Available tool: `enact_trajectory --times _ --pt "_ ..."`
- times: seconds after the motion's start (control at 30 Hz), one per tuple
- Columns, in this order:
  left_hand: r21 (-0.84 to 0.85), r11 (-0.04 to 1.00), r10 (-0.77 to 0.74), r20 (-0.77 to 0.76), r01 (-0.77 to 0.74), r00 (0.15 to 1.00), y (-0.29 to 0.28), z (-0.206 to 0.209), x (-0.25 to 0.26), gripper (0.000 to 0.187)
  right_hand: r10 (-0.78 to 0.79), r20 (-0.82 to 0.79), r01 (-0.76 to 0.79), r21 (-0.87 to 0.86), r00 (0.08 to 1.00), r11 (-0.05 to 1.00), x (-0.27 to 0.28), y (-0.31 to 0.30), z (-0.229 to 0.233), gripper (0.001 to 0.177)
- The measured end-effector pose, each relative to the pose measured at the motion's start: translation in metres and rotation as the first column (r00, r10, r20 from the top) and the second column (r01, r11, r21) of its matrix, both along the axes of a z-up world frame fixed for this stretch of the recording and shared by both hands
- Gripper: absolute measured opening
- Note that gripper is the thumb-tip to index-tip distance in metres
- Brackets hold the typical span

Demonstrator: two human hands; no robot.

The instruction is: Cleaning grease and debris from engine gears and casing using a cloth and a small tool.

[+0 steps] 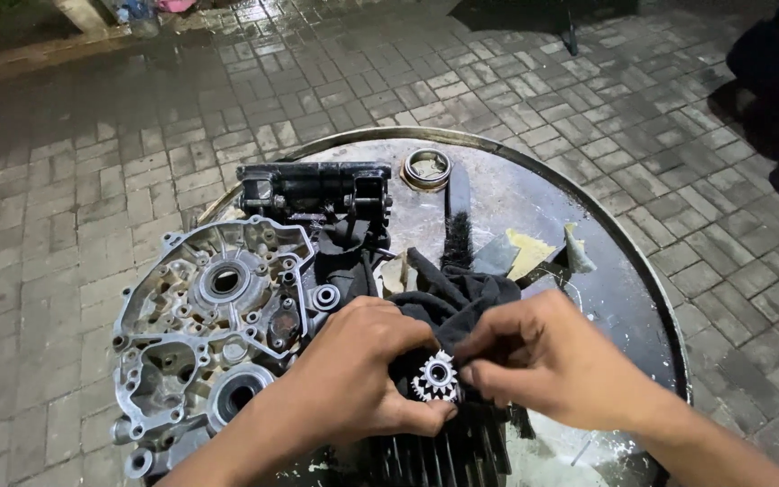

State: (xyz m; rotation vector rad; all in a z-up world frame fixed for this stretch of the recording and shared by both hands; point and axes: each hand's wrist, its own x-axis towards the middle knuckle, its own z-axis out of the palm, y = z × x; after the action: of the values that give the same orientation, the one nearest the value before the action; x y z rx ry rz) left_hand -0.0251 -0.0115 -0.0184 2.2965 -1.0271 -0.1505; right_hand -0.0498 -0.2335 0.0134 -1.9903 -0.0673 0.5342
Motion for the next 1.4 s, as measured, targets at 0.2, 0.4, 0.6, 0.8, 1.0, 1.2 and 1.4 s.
enact_trajectory --times 0.2,0.4,0.6,0.8,1.0,1.2,1.4 --pt "-0.014 1.000 0.009 0.002 -0.009 1.000 0.000 -0.001 -0.001 0.044 -0.037 0.049 0.036 0.018 0.998 0.999 0.002 -0.001 -0.005 0.019" --pt "-0.001 1.000 0.015 0.001 -0.015 1.000 -0.001 -0.002 0.000 0.045 -0.012 0.113 0.012 -0.006 0.993 1.000 0.004 -0.005 -0.013 0.015" --pt "-0.004 1.000 0.009 0.029 -0.009 1.000 0.001 -0.002 0.000 0.045 -0.091 0.022 0.092 -0.052 0.996 0.994 0.002 0.002 0.001 0.014" --pt "-0.068 0.998 0.001 0.061 0.003 0.998 0.000 0.000 0.001 0.043 -0.065 0.046 0.066 -0.027 0.997 0.997 0.002 0.000 -0.004 0.011" --pt "0.049 0.999 0.023 -0.032 -0.021 0.999 0.000 0.005 0.000 0.046 -0.041 0.119 0.033 0.070 0.992 0.997 0.003 -0.001 -0.010 0.018" --pt "-0.038 0.999 0.001 0.051 0.001 0.999 0.002 -0.002 0.002 0.051 -0.044 0.141 0.044 0.000 0.989 0.999 0.007 -0.004 -0.009 0.009" --pt "-0.036 0.999 -0.006 0.016 0.007 1.000 0.004 0.001 0.002 0.051 -0.008 0.175 0.001 0.042 0.985 0.999 0.005 -0.010 -0.012 0.008"
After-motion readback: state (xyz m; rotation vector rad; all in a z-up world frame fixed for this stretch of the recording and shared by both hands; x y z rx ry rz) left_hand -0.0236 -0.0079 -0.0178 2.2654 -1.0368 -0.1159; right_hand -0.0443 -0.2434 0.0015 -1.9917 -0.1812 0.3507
